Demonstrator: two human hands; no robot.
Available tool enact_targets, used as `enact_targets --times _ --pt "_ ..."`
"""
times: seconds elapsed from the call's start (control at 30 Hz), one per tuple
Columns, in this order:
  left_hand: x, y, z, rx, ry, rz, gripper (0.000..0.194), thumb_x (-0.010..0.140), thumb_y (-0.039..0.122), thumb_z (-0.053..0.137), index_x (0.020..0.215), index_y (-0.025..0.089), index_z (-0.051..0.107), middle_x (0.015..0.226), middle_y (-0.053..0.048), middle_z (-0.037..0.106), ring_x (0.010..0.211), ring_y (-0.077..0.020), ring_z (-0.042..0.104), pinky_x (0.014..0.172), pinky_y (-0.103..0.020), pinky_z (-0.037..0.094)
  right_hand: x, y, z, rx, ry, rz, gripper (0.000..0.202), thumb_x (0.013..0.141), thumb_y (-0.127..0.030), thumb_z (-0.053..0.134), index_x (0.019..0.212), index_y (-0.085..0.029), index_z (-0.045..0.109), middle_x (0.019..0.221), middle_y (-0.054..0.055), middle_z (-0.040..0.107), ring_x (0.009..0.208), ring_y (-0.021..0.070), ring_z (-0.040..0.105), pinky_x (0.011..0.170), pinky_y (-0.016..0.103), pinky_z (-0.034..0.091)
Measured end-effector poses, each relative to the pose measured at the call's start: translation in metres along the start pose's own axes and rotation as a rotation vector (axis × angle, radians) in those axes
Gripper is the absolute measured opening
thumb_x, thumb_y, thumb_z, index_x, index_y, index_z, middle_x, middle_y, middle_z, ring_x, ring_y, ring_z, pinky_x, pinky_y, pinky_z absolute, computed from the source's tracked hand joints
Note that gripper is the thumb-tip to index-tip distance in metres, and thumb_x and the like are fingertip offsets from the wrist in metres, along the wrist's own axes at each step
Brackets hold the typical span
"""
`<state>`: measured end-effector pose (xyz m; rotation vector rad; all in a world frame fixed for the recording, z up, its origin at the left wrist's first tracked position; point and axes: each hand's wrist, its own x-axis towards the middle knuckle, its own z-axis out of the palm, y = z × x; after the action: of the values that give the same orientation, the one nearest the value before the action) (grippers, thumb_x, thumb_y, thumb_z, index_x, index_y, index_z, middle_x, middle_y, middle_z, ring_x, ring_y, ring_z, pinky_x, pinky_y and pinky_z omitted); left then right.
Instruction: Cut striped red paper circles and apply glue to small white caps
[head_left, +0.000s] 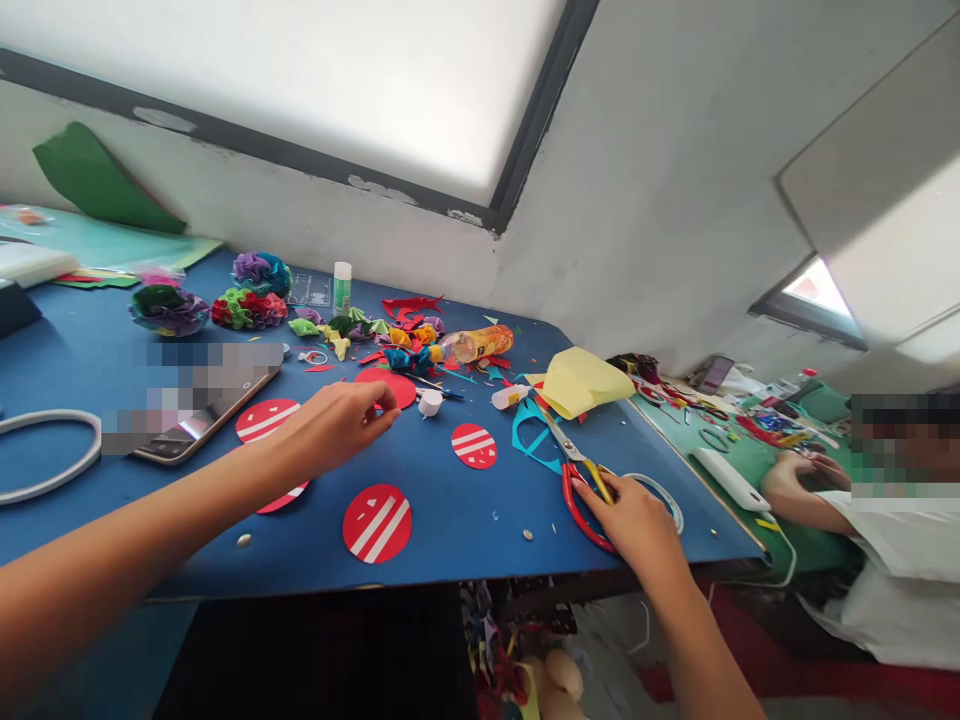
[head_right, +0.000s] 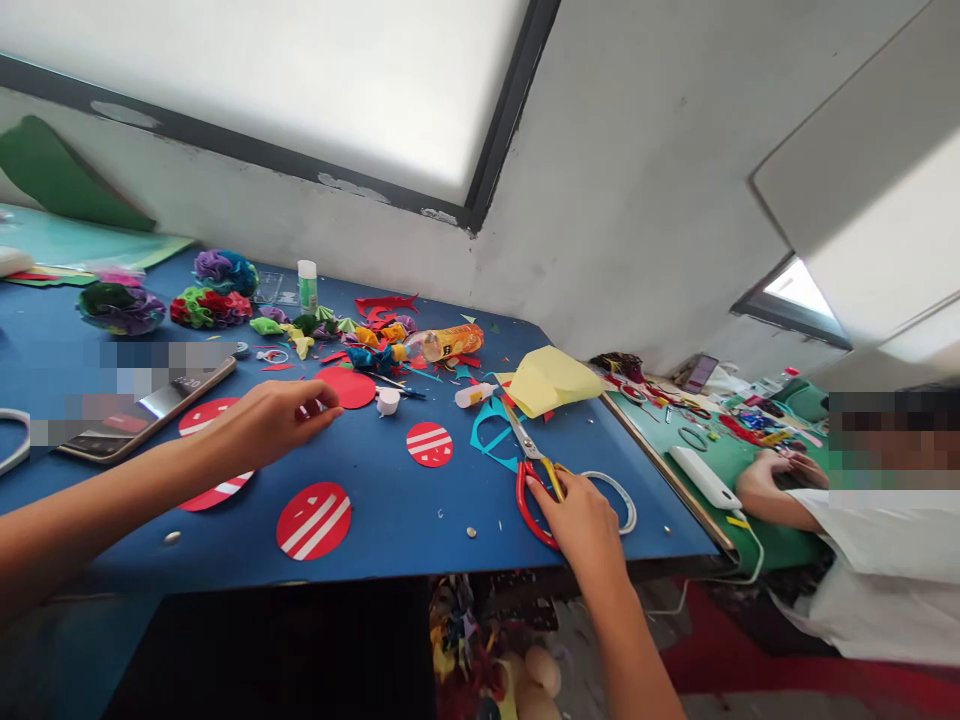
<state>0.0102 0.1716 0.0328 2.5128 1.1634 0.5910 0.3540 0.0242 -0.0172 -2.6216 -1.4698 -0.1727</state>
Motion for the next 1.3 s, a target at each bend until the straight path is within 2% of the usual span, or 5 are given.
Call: enact_targets --times 0.4,0.6,0.8,1.03,1.3 --pt "-0.003 0.000 0.002 -0.151 -0.028 0.037 0.019 0.085 0.033 0.044 0.084 0.019 0.057 0.067 0.001 0.060 0.055 -0.0113 0.052 0.056 -0.022 0.041 0.008 -0.054 -0.028 -0.008 0.064 -0.228 0.036 0.088 -0.043 0.045 0.107 -0.019 0.062 0.101 0.008 0.068 0.088 0.0254 0.065 0.070 0.036 0.051" --pt "-0.002 -0.006 0.011 -0.147 -0.037 0.044 0.018 0.084 0.032 0.045 0.085 0.020 0.058 0.069 0.000 0.062 0.058 -0.0127 0.054 0.056 -0.022 0.041 0.071 -0.089 -0.015 -0.033 0.102 -0.539 0.032 0.084 -0.019 0.057 0.115 -0.014 0.056 0.113 0.013 0.061 0.108 0.0260 0.055 0.089 0.038 0.046" --pt "-0.003 -0.009 0.015 -0.144 -0.073 0.043 0.014 0.082 0.027 0.044 0.082 0.019 0.056 0.070 0.000 0.061 0.060 -0.0131 0.055 0.057 -0.023 0.040 0.119 -0.088 0.009 -0.041 0.091 -0.771 0.026 0.090 -0.029 0.053 0.112 -0.017 0.056 0.116 0.007 0.057 0.099 0.0200 0.058 0.084 0.042 0.049" --pt "-0.002 -0.008 0.019 -0.170 -0.113 0.018 0.014 0.081 0.029 0.044 0.080 0.020 0.054 0.066 0.002 0.058 0.059 -0.0128 0.052 0.056 -0.023 0.038 0.113 -0.082 0.012 0.052 0.152 -0.831 0.037 0.080 -0.003 0.049 0.115 -0.012 0.057 0.112 0.013 0.062 0.102 0.0267 0.056 0.088 0.043 0.047" --pt "-0.001 -0.013 0.022 -0.190 -0.106 0.023 0.020 0.085 0.031 0.039 0.087 0.019 0.056 0.075 0.000 0.062 0.062 -0.0129 0.056 0.059 -0.022 0.041 0.102 -0.091 0.004 0.286 0.277 -0.857 0.037 0.084 -0.011 0.045 0.120 -0.016 0.052 0.117 0.011 0.060 0.109 0.0233 0.054 0.095 0.040 0.043"
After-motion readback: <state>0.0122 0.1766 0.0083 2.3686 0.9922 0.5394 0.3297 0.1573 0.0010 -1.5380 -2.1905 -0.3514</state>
